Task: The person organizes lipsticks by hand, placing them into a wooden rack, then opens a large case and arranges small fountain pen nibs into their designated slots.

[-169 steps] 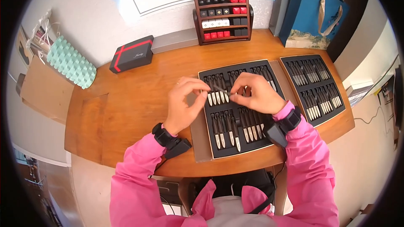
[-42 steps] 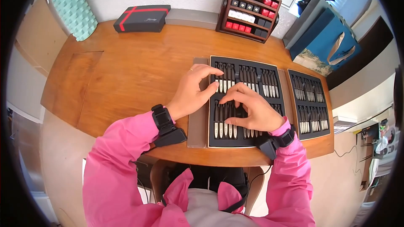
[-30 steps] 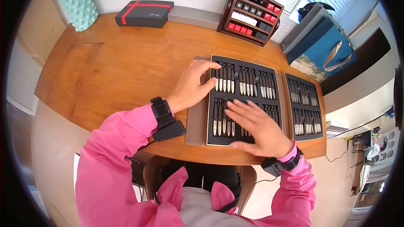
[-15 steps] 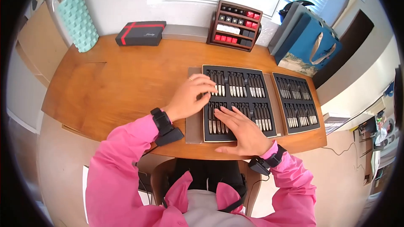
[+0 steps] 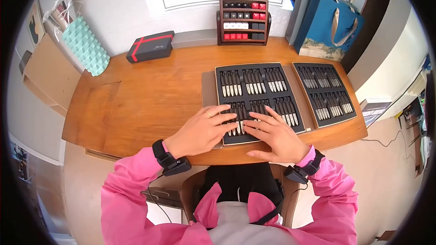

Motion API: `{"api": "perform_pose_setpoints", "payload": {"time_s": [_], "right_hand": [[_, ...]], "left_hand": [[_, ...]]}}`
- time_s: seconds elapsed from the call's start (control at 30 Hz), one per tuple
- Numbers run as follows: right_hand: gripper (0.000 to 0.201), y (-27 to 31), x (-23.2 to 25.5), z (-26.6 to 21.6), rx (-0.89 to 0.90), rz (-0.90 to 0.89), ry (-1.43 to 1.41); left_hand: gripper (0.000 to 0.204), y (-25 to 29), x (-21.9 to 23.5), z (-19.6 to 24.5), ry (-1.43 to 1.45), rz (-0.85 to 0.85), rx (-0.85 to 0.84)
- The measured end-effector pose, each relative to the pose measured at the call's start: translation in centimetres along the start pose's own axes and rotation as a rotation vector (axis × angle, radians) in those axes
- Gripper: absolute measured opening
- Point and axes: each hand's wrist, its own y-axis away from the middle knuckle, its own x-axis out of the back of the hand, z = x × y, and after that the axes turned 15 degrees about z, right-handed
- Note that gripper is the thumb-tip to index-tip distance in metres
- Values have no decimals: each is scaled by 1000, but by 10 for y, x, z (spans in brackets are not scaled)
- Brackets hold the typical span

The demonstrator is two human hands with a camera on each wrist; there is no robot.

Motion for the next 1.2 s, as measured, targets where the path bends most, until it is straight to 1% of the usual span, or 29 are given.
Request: {"api": "perform_pose_setpoints", "payload": {"time_s": [0.07, 0.17, 0.23, 0.27, 0.33, 0.37, 0.47, 0.6, 0.67, 0.7, 0.73, 0.77, 0.8, 0.83, 0.87, 0.9, 0.93, 0.97, 1.0, 1.07, 1.1, 1.13, 1.2], "right_hand": [[59, 1, -6, 3, 18, 11, -5], [56, -4, -5, 6, 27, 19, -42], [56, -10, -6, 6, 46, 27, -88], [56, -12, -7, 6, 41, 22, -95], [57, -17, -6, 8, 38, 12, -131], [59, -19, -4, 9, 68, -23, -107], [59, -13, -9, 13, 41, -24, -139], [56, -5, -10, 8, 42, -2, -110], [54, -9, -9, 1, 102, -7, 48], [53, -14, -6, -4, 131, -44, 122], [53, -14, -5, -5, 132, -29, 136], [53, -13, -7, -2, 120, -7, 85], [53, -12, -9, 0, 113, 12, 35], [56, -8, -9, 3, 48, -12, -24], [56, -3, -9, 6, 58, 0, -11], [59, 0, -8, 7, -8, 16, -113], [61, 4, -5, 8, -75, 29, -216], [63, 7, 2, 11, -88, 35, -253], [63, 10, 12, 12, -83, 39, -246], [62, 20, 34, 17, -177, 304, -318], [60, 31, 46, 28, -233, 384, -260], [58, 45, 62, 43, -289, 464, -197], [55, 86, 89, 85, -488, 586, 57]], "left_hand": [[38, 1, -5, -2, -4, -43, -2], [40, -1, -7, 1, -7, -68, 8], [39, -9, -5, 6, -103, -74, -69], [39, -11, -4, 9, -96, -78, -63], [36, -14, -4, 16, -259, -118, -232], [34, -15, -5, 18, -282, -102, -275], [32, -17, -7, 22, -306, -123, -312], [28, -23, -9, 24, -259, -127, -303], [23, -27, -9, 26, -233, -153, -334], [23, -28, -8, 29, -243, -150, -345], [23, -29, -7, 32, -242, -175, -311], [23, -30, -7, 33, -243, -198, -279], [23, -27, -10, 32, -257, -191, -296], [26, -23, -12, 29, -224, -150, -212], [31, -19, -13, 26, -189, -110, -128], [31, -16, -9, 25, -199, -106, -136], [37, -13, -5, 24, -117, -32, -29], [45, -9, -1, 22, -33, 43, 77], [45, -6, 3, 21, -38, 48, 71], [53, 7, 10, 20, 83, 234, 438], [48, 17, 12, 13, 187, 262, 612], [48, 29, 12, 7, 193, 267, 611], [45, 46, 11, -6, 682, 378, 1079]]}}
